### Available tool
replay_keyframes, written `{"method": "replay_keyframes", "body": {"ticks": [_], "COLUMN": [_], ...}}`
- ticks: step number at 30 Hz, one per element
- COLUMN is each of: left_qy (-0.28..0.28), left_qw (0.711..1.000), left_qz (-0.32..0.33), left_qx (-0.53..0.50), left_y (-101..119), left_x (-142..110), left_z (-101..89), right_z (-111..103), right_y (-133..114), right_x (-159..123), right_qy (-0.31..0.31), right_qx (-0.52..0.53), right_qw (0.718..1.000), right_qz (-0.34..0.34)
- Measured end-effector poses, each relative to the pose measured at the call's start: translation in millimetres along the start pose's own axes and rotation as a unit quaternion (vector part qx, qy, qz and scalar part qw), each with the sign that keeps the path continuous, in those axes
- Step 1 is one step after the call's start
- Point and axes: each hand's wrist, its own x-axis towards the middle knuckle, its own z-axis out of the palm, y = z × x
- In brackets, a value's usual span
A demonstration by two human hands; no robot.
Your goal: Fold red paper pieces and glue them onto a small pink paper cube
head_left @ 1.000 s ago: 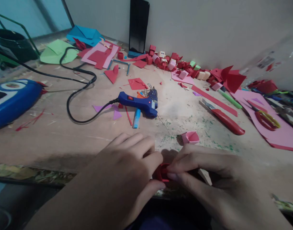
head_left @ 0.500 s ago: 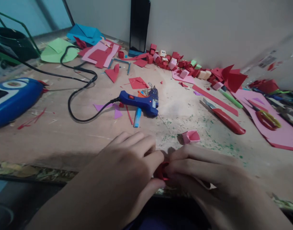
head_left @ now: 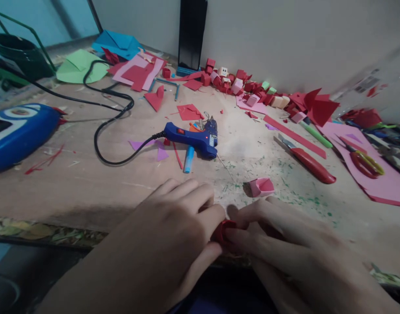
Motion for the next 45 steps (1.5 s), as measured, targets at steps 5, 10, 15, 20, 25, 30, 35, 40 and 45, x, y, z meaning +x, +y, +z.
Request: {"method": "replay_keyframes", "body": {"ticks": [5,10,15,20,25,30,35,40,45], "left_qy": [0.006,-0.001,-0.007,-0.004,0.005,-0.004,-0.058,-0.066,-0.075], "left_qw": [1.0,1.0,1.0,1.0,1.0,1.0,0.998,0.997,0.992], "left_qz": [0.002,-0.008,-0.009,-0.007,0.005,0.0,-0.017,-0.049,-0.096], "left_qx": [-0.005,-0.001,0.0,-0.007,0.007,0.013,0.034,0.013,-0.014], "left_y": [-0.7,-0.7,0.2,0.8,0.2,0.1,2.1,8.1,9.9], "left_x": [-1.8,-0.4,0.2,-0.8,-3.3,-4.3,-0.6,-0.9,0.3], "left_z": [1.6,-0.2,-1.2,0.3,2.0,-0.8,-8.2,-10.2,-8.7], "right_z": [-0.3,-0.1,1.8,3.6,5.6,11.9,19.7,31.4,48.3], "right_y": [-3.6,-5.2,-7.2,-9.0,-7.5,-1.6,6.7,16.2,23.4], "right_x": [2.7,3.9,5.0,5.7,4.9,5.7,6.6,12.7,17.6], "right_qy": [-0.001,-0.01,-0.019,-0.018,-0.017,-0.012,0.009,0.016,0.007], "right_qx": [-0.014,-0.027,-0.04,-0.044,-0.017,-0.021,-0.079,-0.082,-0.082], "right_qw": [1.0,1.0,0.999,0.999,0.999,1.0,0.996,0.995,0.995], "right_qz": [-0.003,-0.002,0.005,0.019,0.03,0.016,-0.028,-0.062,-0.05]}}
